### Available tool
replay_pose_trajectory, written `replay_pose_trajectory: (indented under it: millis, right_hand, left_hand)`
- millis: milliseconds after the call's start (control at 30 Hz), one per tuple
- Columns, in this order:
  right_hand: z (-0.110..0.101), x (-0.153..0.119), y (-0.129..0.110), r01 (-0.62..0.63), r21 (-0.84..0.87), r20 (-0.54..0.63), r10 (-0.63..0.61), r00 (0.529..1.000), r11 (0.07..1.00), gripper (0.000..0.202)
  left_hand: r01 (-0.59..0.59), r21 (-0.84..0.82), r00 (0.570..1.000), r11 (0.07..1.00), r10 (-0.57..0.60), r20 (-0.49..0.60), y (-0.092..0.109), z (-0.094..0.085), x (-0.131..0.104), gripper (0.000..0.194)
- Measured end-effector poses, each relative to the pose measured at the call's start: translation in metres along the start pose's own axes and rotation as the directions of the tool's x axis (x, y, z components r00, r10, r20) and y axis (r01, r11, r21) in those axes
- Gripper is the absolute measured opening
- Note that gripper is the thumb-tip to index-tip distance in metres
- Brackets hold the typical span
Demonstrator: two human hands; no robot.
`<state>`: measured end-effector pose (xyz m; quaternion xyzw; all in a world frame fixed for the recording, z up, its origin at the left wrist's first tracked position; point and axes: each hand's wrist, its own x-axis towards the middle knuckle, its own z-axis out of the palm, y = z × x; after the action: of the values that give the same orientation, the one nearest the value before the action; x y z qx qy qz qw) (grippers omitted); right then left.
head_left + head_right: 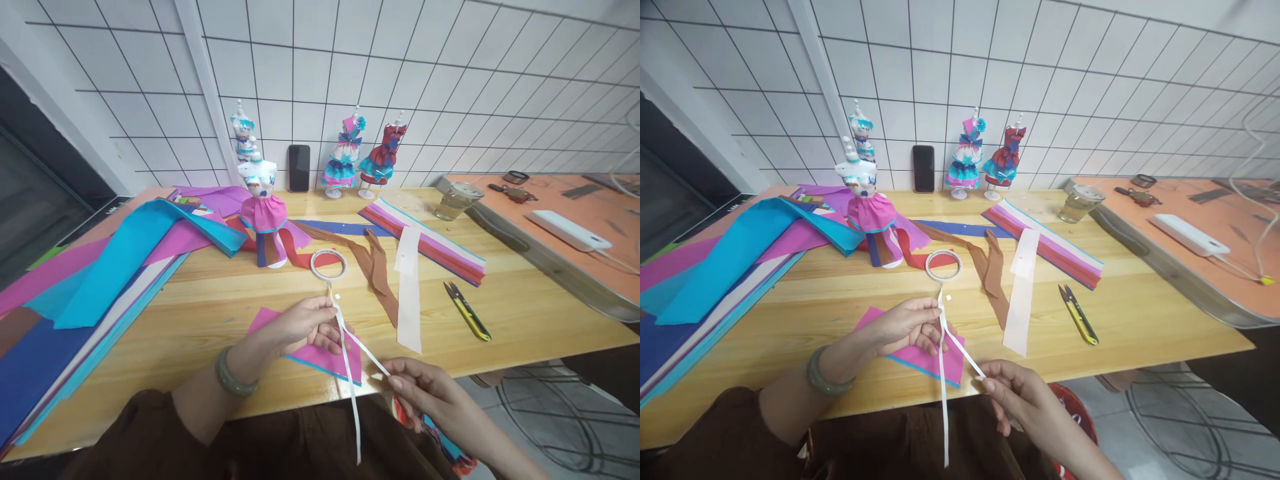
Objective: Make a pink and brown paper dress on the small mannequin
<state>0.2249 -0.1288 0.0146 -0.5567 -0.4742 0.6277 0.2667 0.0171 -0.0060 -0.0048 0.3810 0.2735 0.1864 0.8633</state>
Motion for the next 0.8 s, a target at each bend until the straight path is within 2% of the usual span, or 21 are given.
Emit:
replay_pose_trajectory:
  millis: [167,367,433,500,533,567,600,633,667,700,800]
  right_hand:
    - [-0.011,-0.009,0.003,-0.031,-0.088,0.019,0.033,0.999,0.996,0.044]
    - [-0.039,-0.021,0.002,-0.088,-0.208,0.076,0.105,0.992,0.974,0.037]
    - [-0.054,-0.023,-0.001,-0.098,-0.253,0.022,0.107,0.994,0.962,0.038]
    - [-0.072,-0.021,-0.003,-0.089,-0.356,-0.17,0.029,0.985,0.93,0.038]
    - [-0.082,-0.019,-0.004,-0.097,-0.448,-0.299,-0.046,0.953,0.889,0.038]
    - [-0.093,-0.015,-0.005,-0.149,-0.54,-0.442,-0.128,0.888,0.829,0.037]
    - [-0.103,-0.011,-0.004,-0.249,-0.619,-0.573,-0.211,0.792,0.745,0.035]
    - [-0.112,-0.006,-0.003,-0.372,-0.67,-0.651,-0.268,0.71,0.643,0.034]
    - [-0.12,-0.001,-0.001,-0.459,-0.71,-0.67,-0.313,0.673,0.534,0.035]
    - [-0.127,0.005,0.002,-0.509,-0.74,-0.662,-0.346,0.665,0.439,0.036]
    - [-0.138,0.016,0.013,-0.535,-0.813,-0.582,-0.37,0.725,0.231,0.029]
  left_hand:
    - [0.006,0.012,1.0,1.0,-0.006,0.017,-0.001,-0.002,0.0,0.02]
    - [0.033,0.05,0.999,0.998,-0.032,-0.014,0.002,-0.002,-0.001,0.022]
    - [0.034,0.051,0.999,0.998,-0.034,-0.014,0.002,-0.002,-0.001,0.021]
    - [0.033,0.048,0.999,0.998,-0.032,-0.013,0.002,-0.002,-0.001,0.02]
    - [0.032,0.047,0.999,0.998,-0.031,-0.014,0.002,-0.002,-0.001,0.019]
    - [0.032,0.046,0.999,0.998,-0.032,-0.015,0.002,-0.002,-0.001,0.019]
    - [0.033,0.045,0.999,0.998,-0.032,-0.015,0.002,-0.001,-0.001,0.019]
    - [0.035,0.045,0.999,0.998,-0.034,-0.016,0.002,-0.001,-0.001,0.02]
    - [0.036,0.045,0.999,0.998,-0.036,-0.016,0.002,-0.001,-0.001,0.02]
    - [0.038,0.046,0.999,0.998,-0.037,-0.015,0.002,-0.002,-0.001,0.02]
    - [0.035,0.044,0.999,0.998,-0.035,-0.015,0.002,-0.003,-0.001,0.021]
